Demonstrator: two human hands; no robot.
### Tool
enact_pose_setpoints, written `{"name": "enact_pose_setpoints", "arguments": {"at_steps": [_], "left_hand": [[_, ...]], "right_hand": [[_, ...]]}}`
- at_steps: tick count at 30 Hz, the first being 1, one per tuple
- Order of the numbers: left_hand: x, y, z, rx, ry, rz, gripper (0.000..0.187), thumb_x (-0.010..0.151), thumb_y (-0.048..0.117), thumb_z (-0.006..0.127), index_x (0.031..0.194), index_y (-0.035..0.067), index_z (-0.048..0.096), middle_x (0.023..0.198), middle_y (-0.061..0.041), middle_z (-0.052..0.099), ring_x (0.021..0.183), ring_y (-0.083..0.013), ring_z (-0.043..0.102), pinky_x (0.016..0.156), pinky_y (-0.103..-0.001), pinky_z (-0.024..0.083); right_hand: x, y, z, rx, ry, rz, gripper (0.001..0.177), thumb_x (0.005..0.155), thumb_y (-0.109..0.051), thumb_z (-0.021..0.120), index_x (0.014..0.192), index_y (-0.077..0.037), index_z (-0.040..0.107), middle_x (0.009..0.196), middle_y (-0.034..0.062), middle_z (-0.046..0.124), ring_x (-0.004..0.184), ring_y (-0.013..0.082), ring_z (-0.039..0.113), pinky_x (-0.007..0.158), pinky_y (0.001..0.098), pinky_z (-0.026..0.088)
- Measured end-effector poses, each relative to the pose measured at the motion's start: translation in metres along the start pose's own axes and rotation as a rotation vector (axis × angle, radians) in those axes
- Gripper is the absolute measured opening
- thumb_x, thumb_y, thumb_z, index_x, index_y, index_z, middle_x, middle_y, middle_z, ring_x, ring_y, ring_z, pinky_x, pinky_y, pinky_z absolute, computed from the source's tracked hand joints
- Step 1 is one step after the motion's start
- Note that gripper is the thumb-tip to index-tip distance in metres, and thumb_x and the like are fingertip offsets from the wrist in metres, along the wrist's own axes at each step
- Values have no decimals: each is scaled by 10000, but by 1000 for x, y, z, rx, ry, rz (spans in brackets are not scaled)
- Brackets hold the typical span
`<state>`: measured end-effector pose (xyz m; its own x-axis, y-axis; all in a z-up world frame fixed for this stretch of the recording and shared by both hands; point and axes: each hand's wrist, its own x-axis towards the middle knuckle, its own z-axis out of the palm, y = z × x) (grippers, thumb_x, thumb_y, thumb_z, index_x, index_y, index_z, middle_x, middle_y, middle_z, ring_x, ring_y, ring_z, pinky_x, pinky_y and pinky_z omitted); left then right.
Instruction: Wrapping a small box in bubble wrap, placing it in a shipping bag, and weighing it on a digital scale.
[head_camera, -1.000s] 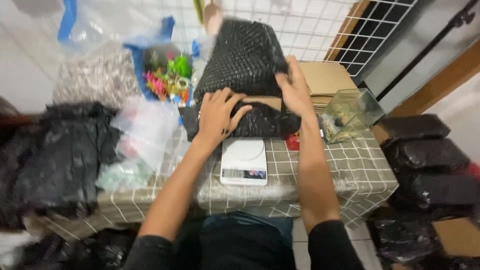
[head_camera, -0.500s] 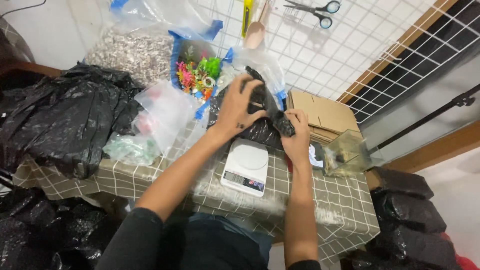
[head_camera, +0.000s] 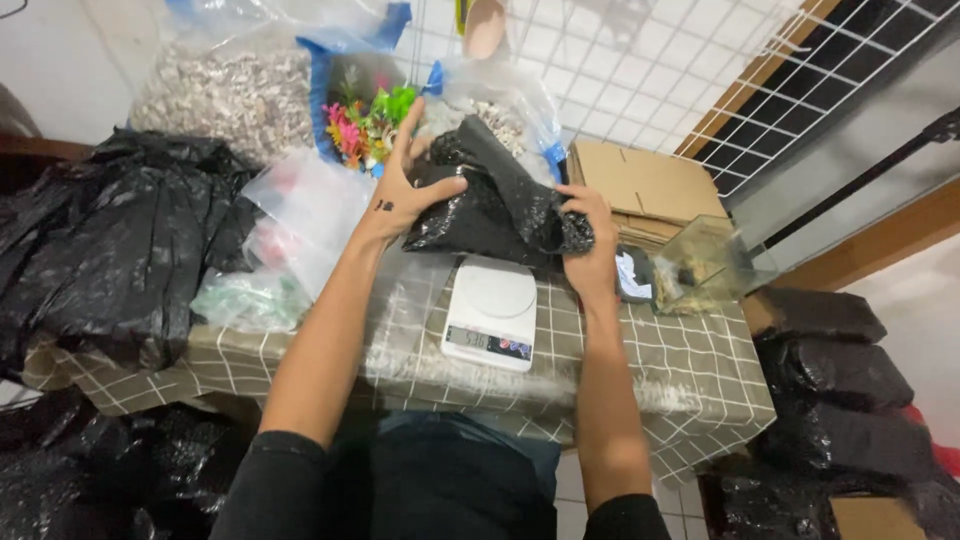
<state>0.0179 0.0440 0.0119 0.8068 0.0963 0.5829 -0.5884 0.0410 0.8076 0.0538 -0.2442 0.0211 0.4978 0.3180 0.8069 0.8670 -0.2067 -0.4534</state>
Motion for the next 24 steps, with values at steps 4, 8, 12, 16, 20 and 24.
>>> {"name": "enact_pose_setpoints", "arguments": {"at_steps": [4, 8, 12, 16, 20, 24], "left_hand": [[0, -3, 1, -149, -17, -33, 979, 915, 99, 822, 1645, 259, 189, 1268, -93, 618, 1147, -169, 644, 1016, -259, 471], [5, -22, -7, 52, 21, 46, 538, 872, 161, 874, 1343, 185, 614, 1259, -48, 619, 1150, -172, 605, 1066, -364, 424], [5, -32, -5, 19, 35, 104, 118, 929, 164, 810, 996, 169, 713, 922, 27, 679, 846, -93, 590, 824, -265, 460], [8, -21, -3, -17, 54, 196, 517, 916, 59, 756, 1345, 138, 479, 955, -34, 686, 860, -122, 602, 870, -313, 476], [7, -38, -14, 165, 66, 321, 196, 914, -64, 628, 837, 95, 714, 920, -57, 543, 935, -200, 513, 976, -370, 422], [0, -4, -7, 9, 217, 324, 255, 830, 33, 433, 880, 36, 683, 1059, -181, 587, 930, -247, 616, 955, -354, 477]], "right_hand": [[1, -22, 1, -22, -34, -15, 211, 963, -70, 635, 1166, -123, 610, 1288, 134, 639, 1244, 344, 585, 1086, 511, 412], [0, -21, 5, -28, 21, 26, 251, 908, -3, 719, 1115, -137, 668, 1245, 76, 695, 1225, 312, 606, 1149, 438, 306], [-1, -16, 6, -51, 74, 10, 141, 919, -110, 755, 1024, -89, 664, 1222, 132, 714, 1185, 319, 628, 1132, 395, 337], [-4, 11, 6, -28, 101, 2, 214, 898, -163, 786, 1036, -88, 640, 1227, 135, 703, 1212, 320, 618, 1126, 439, 352], [-15, 38, 12, -41, 155, 21, 263, 890, -188, 796, 1015, -72, 595, 1227, 149, 701, 1209, 331, 614, 1110, 439, 362], [-16, 36, 13, -54, 199, 37, 262, 911, -109, 740, 1012, -90, 499, 1203, 154, 709, 1208, 336, 629, 1068, 436, 390]]}}
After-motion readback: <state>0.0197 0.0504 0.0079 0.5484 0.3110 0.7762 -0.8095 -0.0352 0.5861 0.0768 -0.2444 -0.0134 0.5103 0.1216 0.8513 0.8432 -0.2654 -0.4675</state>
